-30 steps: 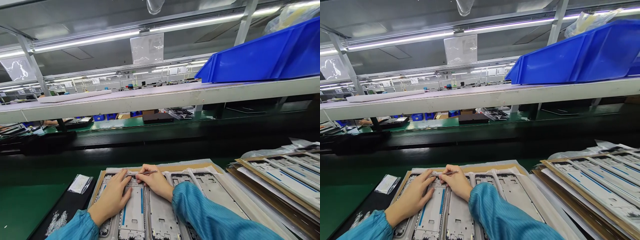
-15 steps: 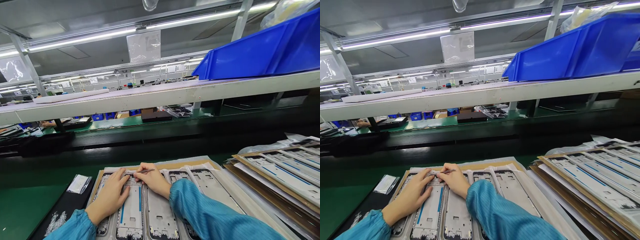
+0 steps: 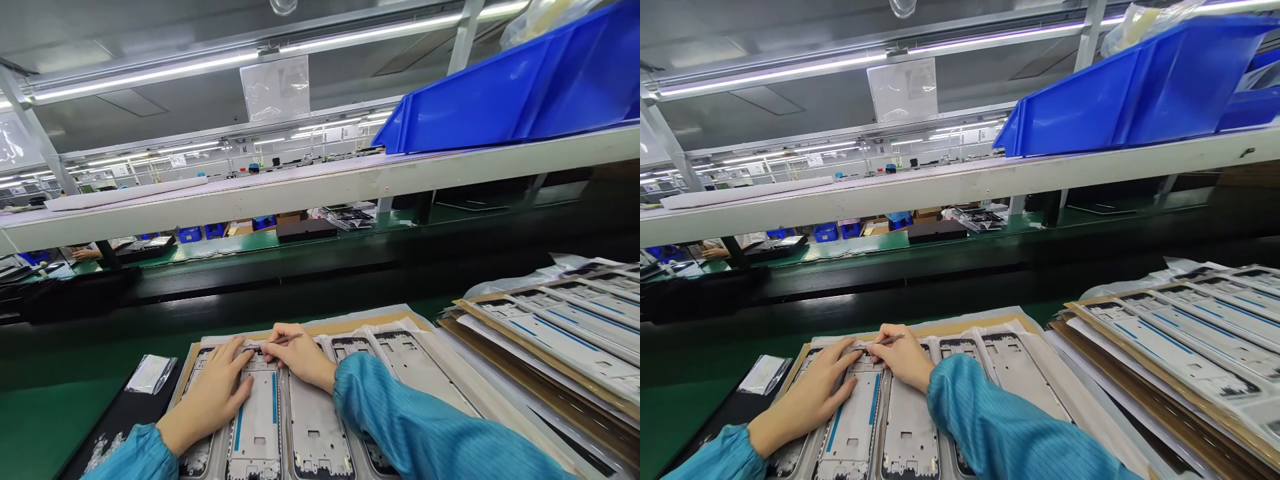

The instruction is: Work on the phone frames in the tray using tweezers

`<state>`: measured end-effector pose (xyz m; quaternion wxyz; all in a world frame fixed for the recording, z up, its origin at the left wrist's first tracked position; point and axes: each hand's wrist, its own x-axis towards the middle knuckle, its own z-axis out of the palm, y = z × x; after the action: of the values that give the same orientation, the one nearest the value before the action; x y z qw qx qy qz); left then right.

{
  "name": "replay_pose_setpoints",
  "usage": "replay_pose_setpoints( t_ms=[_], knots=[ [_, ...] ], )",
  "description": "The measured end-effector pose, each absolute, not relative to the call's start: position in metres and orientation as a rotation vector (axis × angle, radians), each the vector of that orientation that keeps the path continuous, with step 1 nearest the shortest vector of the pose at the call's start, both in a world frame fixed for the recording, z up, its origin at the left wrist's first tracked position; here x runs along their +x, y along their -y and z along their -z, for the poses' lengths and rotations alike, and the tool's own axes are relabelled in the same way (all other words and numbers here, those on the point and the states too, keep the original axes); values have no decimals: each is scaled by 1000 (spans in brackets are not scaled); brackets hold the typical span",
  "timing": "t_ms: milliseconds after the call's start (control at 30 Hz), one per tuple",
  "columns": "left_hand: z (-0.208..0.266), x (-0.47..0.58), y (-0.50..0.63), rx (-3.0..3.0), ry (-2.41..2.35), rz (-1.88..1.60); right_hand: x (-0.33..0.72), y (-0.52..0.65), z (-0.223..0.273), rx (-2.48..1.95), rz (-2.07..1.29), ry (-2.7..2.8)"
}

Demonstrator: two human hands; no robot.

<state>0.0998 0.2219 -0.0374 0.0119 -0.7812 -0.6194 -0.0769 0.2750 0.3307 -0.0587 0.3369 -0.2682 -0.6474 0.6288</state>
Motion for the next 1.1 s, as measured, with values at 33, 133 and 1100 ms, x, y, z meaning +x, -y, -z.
replay_pose_setpoints(
  t_ms=[33, 133, 1100],
  knots=[
    [37, 100, -222, -2435, 1946, 237, 275, -331, 59, -697, -1639, 1688],
    [35, 100, -222, -2447, 1980, 221, 276, -330, 58, -696, -1632, 1690],
    [32, 110, -223, -2420, 1798, -77, 279, -331, 55, -767, -1498, 1614]
  ],
)
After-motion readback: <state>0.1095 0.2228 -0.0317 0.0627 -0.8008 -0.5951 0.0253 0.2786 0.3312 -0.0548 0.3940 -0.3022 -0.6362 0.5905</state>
